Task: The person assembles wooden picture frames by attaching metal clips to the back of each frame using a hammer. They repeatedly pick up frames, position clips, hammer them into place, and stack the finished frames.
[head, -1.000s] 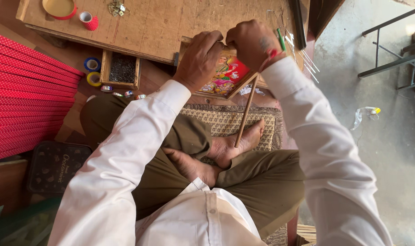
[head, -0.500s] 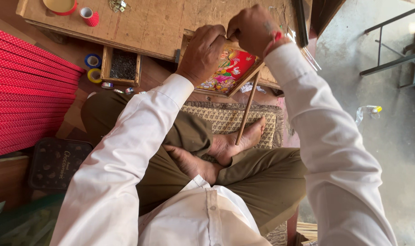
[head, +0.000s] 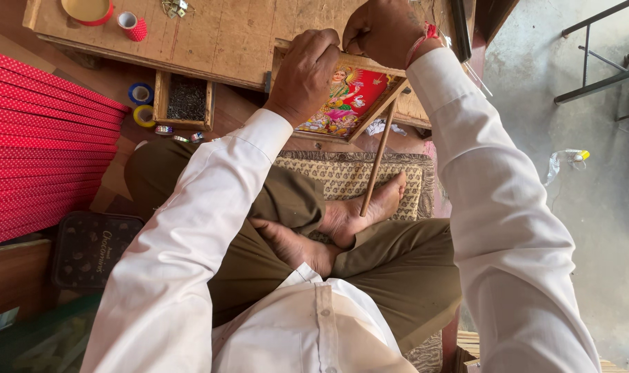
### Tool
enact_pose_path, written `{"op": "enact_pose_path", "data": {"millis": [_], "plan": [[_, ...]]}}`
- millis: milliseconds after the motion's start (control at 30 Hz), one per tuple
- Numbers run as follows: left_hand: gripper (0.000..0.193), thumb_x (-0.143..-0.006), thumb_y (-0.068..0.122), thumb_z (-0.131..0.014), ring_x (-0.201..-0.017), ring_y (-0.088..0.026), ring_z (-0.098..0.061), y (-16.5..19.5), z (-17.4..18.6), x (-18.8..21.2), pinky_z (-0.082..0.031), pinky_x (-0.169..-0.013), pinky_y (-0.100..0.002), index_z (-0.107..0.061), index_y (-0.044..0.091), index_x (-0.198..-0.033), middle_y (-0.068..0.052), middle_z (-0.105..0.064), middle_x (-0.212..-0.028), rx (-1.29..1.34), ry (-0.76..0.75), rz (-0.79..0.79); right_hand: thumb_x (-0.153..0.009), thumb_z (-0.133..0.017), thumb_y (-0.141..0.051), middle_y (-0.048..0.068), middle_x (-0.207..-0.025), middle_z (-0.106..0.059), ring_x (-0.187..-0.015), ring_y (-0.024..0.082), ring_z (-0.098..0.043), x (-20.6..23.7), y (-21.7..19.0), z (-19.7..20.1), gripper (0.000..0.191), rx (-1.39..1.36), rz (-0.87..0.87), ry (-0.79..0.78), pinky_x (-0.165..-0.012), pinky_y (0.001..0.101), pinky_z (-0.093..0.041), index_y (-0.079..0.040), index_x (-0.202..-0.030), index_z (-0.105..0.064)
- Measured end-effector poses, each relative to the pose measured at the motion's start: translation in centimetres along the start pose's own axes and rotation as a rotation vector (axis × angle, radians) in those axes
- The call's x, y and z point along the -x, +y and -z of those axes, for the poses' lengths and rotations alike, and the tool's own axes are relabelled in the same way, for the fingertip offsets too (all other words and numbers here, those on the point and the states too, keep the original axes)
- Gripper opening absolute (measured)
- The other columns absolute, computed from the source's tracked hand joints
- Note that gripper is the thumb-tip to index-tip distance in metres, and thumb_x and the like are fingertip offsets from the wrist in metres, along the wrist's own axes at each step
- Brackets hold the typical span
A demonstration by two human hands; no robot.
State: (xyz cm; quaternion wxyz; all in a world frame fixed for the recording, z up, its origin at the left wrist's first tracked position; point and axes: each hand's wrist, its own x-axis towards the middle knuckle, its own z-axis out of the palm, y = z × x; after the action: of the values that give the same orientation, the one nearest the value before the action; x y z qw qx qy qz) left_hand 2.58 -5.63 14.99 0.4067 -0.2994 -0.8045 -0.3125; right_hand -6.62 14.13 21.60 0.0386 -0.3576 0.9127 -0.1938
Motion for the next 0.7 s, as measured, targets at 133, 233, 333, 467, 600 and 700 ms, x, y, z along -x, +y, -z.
{"op": "enact_pose_path", "data": {"millis": [133,233,333,467,600,700], "plan": [[0.009,-0.092,-0.002,-0.066,-0.107,-0.026,-0.058,0.0,0.0,0.0,-0.051,-0.098,-0.038,-0.062,0.002,-0.098,-0.007,-0.056,-0.114,0.009,0.007,0.002,-0.082,-0.076,-0.004,0.005,-0.083,-0.077,-0.070,0.014,-0.072,-0.1,0.1,-0.2,0.011,0.020,-0.012,0.003,-0.065,0.0296,-0.055,-0.009,-0.091,-0.081],[0.008,-0.093,-0.002,-0.066,-0.106,-0.026,-0.058,0.1,0.1,0.0,-0.051,-0.098,-0.038,-0.062,0.002,-0.098,-0.006,-0.057,-0.113,0.024,0.003,0.011,-0.082,-0.076,-0.004,0.005,-0.083,-0.077,-0.070,0.014,-0.071,-0.1,-0.5,0.0,0.012,0.014,-0.029,-0.011,-0.065,0.0298,-0.056,-0.010,-0.091,-0.081],[0.008,-0.093,-0.003,-0.066,-0.106,-0.026,-0.058,0.1,0.1,-0.1,-0.051,-0.098,-0.038,-0.062,0.002,-0.098,-0.007,-0.057,-0.113,0.022,-0.004,0.008,-0.081,-0.076,-0.005,0.005,-0.082,-0.077,-0.070,0.015,-0.072,-0.2,-1.3,0.5,0.012,-0.006,-0.055,-0.039,-0.065,0.0303,-0.055,-0.010,-0.092,-0.081],[0.011,-0.092,-0.004,-0.068,-0.109,-0.027,-0.059,0.2,0.3,-0.3,-0.051,-0.099,-0.039,-0.061,0.002,-0.098,-0.008,-0.057,-0.115,0.013,-0.003,0.000,-0.082,-0.085,-0.013,0.012,-0.083,-0.076,-0.071,0.020,-0.071,1.5,-0.5,1.3,0.025,0.037,0.023,0.150,-0.066,0.0300,-0.054,-0.007,-0.105,-0.080],[0.015,-0.090,-0.005,-0.069,-0.113,-0.031,-0.060,-0.1,0.3,-0.3,-0.051,-0.101,-0.041,-0.064,-0.002,-0.104,-0.012,-0.060,-0.120,0.055,-0.085,0.013,-0.098,-0.076,-0.008,0.009,-0.089,-0.077,-0.079,0.013,-0.073,8.2,2.5,-0.6,0.011,-0.289,-0.094,0.819,-0.070,0.0266,-0.057,0.001,-0.104,-0.074],[0.030,-0.086,-0.001,-0.070,-0.114,-0.032,-0.062,-1.3,-0.8,-0.3,-0.051,-0.104,-0.044,-0.067,-0.007,-0.115,-0.018,-0.061,-0.121,0.032,-0.100,0.002,-0.102,-0.069,-0.004,0.009,-0.076,-0.071,-0.067,0.012,-0.061,15.9,2.7,-6.9,0.014,-0.288,-0.440,1.087,-0.062,0.0287,-0.046,-0.003,-0.089,-0.074]]}}
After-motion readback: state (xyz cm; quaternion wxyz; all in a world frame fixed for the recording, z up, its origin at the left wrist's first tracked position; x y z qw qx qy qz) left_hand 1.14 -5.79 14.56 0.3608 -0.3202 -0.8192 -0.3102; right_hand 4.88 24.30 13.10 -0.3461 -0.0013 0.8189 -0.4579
